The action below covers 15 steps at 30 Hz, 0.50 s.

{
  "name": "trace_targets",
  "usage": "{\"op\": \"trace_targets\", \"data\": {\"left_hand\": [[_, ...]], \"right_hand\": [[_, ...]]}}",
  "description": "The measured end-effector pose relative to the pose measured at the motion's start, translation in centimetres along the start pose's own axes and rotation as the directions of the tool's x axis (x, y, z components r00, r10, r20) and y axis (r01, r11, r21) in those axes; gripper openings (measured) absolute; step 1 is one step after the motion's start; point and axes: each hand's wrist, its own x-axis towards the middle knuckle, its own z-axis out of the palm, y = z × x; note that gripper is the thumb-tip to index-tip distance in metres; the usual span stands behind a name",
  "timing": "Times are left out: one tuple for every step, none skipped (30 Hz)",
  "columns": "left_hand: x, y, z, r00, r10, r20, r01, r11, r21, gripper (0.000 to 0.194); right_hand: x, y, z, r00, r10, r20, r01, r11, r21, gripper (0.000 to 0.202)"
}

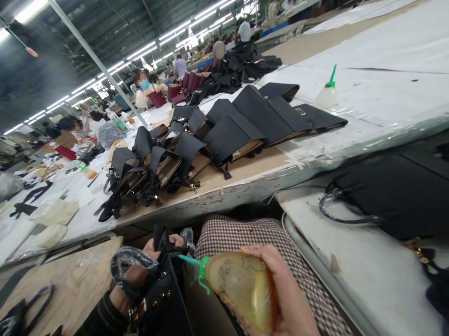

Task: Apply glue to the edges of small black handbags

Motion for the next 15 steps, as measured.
{"op": "trace_targets", "data": {"left_hand": [[0.0, 0.0, 0.0, 1.000, -0.007, -0.003, 0.007, 1.000, 0.002, 0.027], [0.0, 0.1, 0.1, 1.000, -0.013, -0.006, 0.013, 1.000, 0.005, 0.027], [0.1, 0.1, 0.1, 1.000, -0.019, -0.008, 0.019, 1.000, 0.008, 0.026], [0.2, 0.1, 0.2, 1.000, -0.023, -0.011, 0.024, 1.000, 0.011, 0.026], [0.2, 0.1, 0.2, 1.000, -0.026, -0.015, 0.026, 1.000, 0.015, 0.026], [0.3, 0.1, 0.3, 0.999, -0.026, -0.019, 0.027, 0.999, 0.019, 0.026], [0.4, 0.1, 0.4, 0.999, -0.027, -0.022, 0.027, 0.999, 0.024, 0.026], [0.4, 0.1, 0.4, 0.999, -0.027, -0.025, 0.027, 0.999, 0.029, 0.027], [0.5, 0.1, 0.5, 0.999, -0.026, -0.026, 0.027, 0.999, 0.032, 0.027], [0.5, 0.1, 0.5, 0.999, -0.025, -0.026, 0.026, 0.999, 0.035, 0.029], [0.4, 0.1, 0.5, 0.999, -0.026, -0.024, 0.026, 0.999, 0.035, 0.030], [0.4, 0.1, 0.5, 0.999, -0.026, -0.022, 0.027, 0.999, 0.034, 0.031], [0.3, 0.2, 0.5, 0.999, -0.028, -0.019, 0.028, 0.999, 0.032, 0.031], [0.2, 0.2, 0.5, 0.999, -0.030, -0.015, 0.030, 0.999, 0.030, 0.031], [0.2, 0.3, 0.5, 0.999, -0.033, -0.012, 0.033, 0.999, 0.028, 0.030]], "right_hand": [[-0.2, 0.0, -0.2, 1.000, 0.026, -0.016, -0.026, 1.000, -0.005, 0.049], [-0.4, 0.0, -0.3, 0.998, 0.053, -0.032, -0.053, 0.999, -0.006, 0.049], [-0.7, 0.0, -0.4, 0.996, 0.077, -0.049, -0.077, 0.997, -0.007, 0.049], [-0.8, 0.0, -0.3, 0.994, 0.090, -0.059, -0.090, 0.996, -0.006, 0.051], [-1.0, 0.0, -0.2, 0.994, 0.088, -0.057, -0.089, 0.996, -0.002, 0.053], [-1.0, 0.1, -0.1, 0.996, 0.075, -0.052, -0.075, 0.997, 0.001, 0.055], [-1.0, 0.1, 0.1, 0.997, 0.060, -0.039, -0.060, 0.998, 0.006, 0.057], [-1.0, 0.1, 0.3, 0.999, 0.044, -0.028, -0.043, 0.999, 0.013, 0.058], [-0.9, 0.2, 0.4, 0.999, 0.029, -0.021, -0.029, 0.999, 0.019, 0.059], [-0.9, 0.3, 0.5, 1.000, 0.019, -0.019, -0.019, 1.000, 0.021, 0.059], [-0.9, 0.4, 0.5, 1.000, 0.020, -0.020, -0.020, 1.000, 0.019, 0.059], [-0.9, 0.5, 0.5, 0.999, 0.022, -0.025, -0.022, 1.000, 0.015, 0.058], [-1.0, 0.6, 0.3, 0.999, 0.034, -0.036, -0.034, 0.999, 0.006, 0.057], [-1.2, 0.7, 0.2, 0.997, 0.057, -0.052, -0.057, 0.998, -0.009, 0.056], [-1.3, 0.8, -0.1, 0.993, 0.090, -0.070, -0.092, 0.995, -0.026, 0.054]]}}
